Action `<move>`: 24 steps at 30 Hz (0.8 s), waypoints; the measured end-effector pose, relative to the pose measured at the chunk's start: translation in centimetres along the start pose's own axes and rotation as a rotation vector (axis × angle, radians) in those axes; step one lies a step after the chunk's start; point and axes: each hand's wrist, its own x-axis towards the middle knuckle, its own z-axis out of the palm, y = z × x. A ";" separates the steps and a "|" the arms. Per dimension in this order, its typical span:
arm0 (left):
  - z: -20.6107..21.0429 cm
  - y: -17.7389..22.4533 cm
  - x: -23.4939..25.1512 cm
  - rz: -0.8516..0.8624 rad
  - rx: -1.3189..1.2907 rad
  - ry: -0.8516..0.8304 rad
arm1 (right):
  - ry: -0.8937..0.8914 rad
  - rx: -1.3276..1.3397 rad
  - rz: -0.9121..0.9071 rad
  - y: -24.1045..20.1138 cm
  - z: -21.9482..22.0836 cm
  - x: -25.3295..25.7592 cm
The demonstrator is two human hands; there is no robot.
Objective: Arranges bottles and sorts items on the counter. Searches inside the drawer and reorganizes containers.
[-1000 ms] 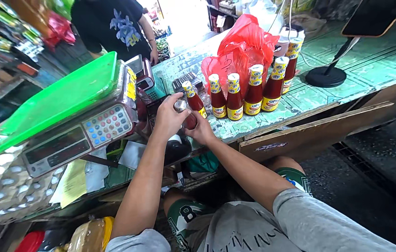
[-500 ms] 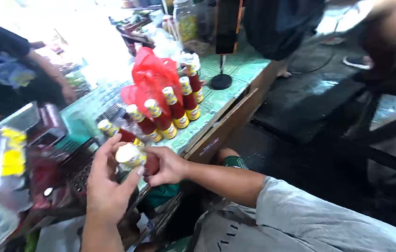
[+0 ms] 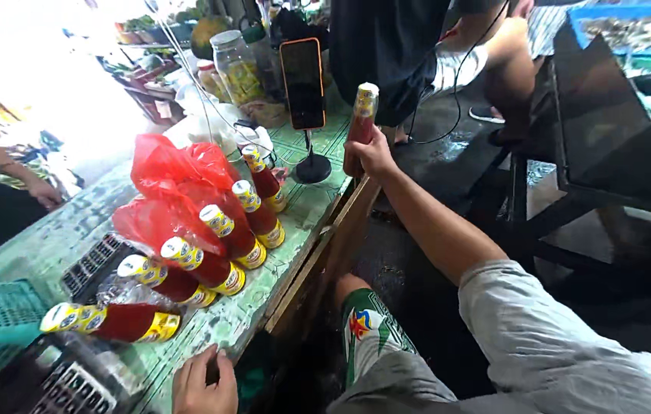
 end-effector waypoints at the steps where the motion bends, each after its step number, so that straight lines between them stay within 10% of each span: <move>1: 0.0 0.1 0.0 -0.009 0.016 0.000 | -0.006 0.003 0.020 0.8 0.1 1.7; 13: 0.3 -0.3 -0.2 0.040 0.206 -0.016 | 0.188 -0.382 0.232 8.7 7.5 13.4; 24: 0.7 0.4 -0.2 0.035 0.312 -0.011 | -0.130 -0.646 -0.124 13.3 11.1 15.2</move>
